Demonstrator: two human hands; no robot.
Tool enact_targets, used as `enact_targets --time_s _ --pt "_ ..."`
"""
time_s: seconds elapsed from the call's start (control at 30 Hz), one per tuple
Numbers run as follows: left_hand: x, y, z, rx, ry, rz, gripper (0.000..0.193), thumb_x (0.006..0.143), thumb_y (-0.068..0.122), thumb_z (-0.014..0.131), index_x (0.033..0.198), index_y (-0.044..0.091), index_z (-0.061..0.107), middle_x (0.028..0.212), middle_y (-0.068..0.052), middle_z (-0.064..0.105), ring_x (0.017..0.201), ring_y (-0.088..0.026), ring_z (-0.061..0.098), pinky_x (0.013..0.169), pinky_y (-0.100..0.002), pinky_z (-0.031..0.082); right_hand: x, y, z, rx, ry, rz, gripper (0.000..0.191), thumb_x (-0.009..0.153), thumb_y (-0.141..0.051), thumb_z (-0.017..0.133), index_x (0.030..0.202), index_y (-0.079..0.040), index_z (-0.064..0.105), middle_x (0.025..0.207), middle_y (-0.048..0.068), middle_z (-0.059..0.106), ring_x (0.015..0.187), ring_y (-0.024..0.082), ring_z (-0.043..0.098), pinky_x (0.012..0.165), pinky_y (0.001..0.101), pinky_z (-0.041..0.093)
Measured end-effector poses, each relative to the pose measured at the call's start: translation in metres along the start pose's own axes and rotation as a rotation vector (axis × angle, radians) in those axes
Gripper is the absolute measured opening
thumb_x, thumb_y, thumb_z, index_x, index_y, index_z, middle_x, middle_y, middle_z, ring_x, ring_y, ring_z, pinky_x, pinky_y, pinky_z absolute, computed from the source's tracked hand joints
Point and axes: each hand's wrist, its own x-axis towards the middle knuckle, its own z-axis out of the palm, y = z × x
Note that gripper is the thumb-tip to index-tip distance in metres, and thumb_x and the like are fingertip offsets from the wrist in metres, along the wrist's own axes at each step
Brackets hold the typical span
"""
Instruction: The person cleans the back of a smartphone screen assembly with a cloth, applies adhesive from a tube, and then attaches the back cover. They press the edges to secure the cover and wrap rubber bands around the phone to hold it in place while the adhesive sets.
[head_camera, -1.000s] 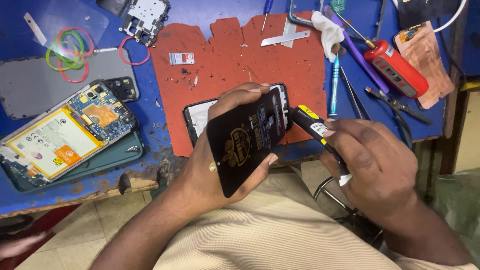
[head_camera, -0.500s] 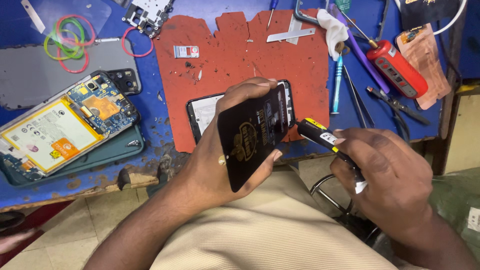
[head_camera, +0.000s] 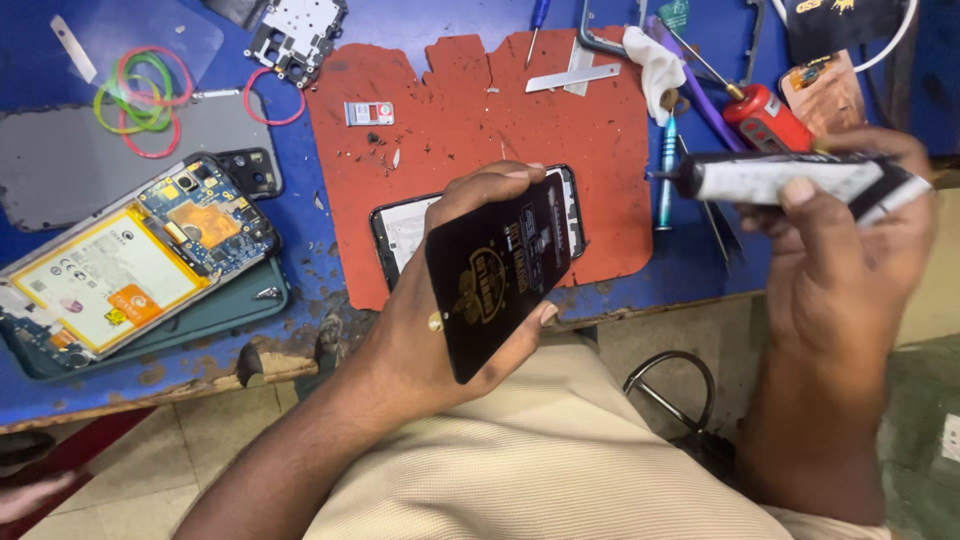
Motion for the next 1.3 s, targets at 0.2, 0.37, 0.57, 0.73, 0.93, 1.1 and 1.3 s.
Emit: enact_targets --time_s 0.2,0.37,0.57,0.73,0.93,1.1,1.3 --pt "0.000 0.001 0.004 0.012 0.002 -0.006 0.082 0.092 -0.004 0.078 0.154 0.009 0.024 0.155 -0.017 0.038 0.151 -0.026 0.043 0.123 -0.037 0.050 0.028 0.019 0.017 -0.070 -0.026 0.111 0.033 0.101 0.003 0.068 0.130 0.001 0.054 0.119 0.013 0.069 0.101 0.019 0.074 0.082 0.0300 0.066" --pt "-0.001 0.002 0.004 0.000 0.005 -0.026 0.081 0.092 -0.004 0.076 0.153 0.009 0.024 0.155 -0.017 0.038 0.150 -0.026 0.045 0.122 -0.038 0.052 0.023 0.011 0.026 -0.754 -0.034 -0.346 0.054 0.091 0.004 0.077 0.139 0.002 0.052 0.123 0.021 0.054 0.094 0.022 0.062 0.072 0.0290 0.055" --pt "-0.001 0.002 0.004 -0.063 0.002 -0.058 0.077 0.094 -0.004 0.074 0.152 0.009 0.026 0.156 -0.017 0.038 0.146 -0.026 0.045 0.119 -0.037 0.054 -0.033 0.020 0.024 -1.090 -0.327 -0.730 0.044 0.077 0.004 0.079 0.120 -0.008 0.081 0.106 0.008 0.059 0.094 0.022 0.060 0.074 0.0381 0.046" --pt "0.000 0.001 0.005 -0.091 0.005 -0.065 0.078 0.092 -0.007 0.072 0.152 0.010 0.027 0.157 -0.017 0.037 0.147 -0.025 0.043 0.123 -0.038 0.052 -0.045 0.032 0.026 -0.976 -0.474 -0.644 0.050 0.071 -0.005 0.083 0.120 -0.010 0.079 0.099 0.005 0.060 0.085 0.022 0.054 0.074 0.0403 0.040" --pt "0.000 0.003 0.004 -0.074 0.004 -0.064 0.078 0.093 -0.008 0.074 0.152 0.010 0.026 0.156 -0.016 0.038 0.148 -0.025 0.042 0.122 -0.036 0.051 -0.039 0.033 0.029 -1.022 -0.418 -0.644 0.050 0.074 -0.007 0.076 0.123 -0.012 0.078 0.102 0.002 0.060 0.090 0.024 0.052 0.083 0.0409 0.040" --pt "0.001 0.004 0.004 -0.048 0.009 -0.056 0.078 0.093 -0.008 0.074 0.153 0.010 0.026 0.156 -0.017 0.038 0.152 -0.025 0.041 0.124 -0.036 0.048 -0.029 0.030 0.034 -1.098 -0.470 -0.568 0.057 0.078 -0.007 0.076 0.135 -0.016 0.073 0.105 0.003 0.060 0.095 0.025 0.048 0.086 0.0431 0.035" --pt "0.001 0.005 0.004 -0.018 0.015 -0.046 0.079 0.092 -0.007 0.074 0.152 0.009 0.026 0.155 -0.016 0.039 0.149 -0.025 0.042 0.126 -0.037 0.045 -0.007 0.029 0.046 -1.139 -0.514 -0.518 0.062 0.084 -0.008 0.076 0.144 -0.015 0.067 0.110 0.004 0.056 0.100 0.027 0.045 0.089 0.0440 0.034"
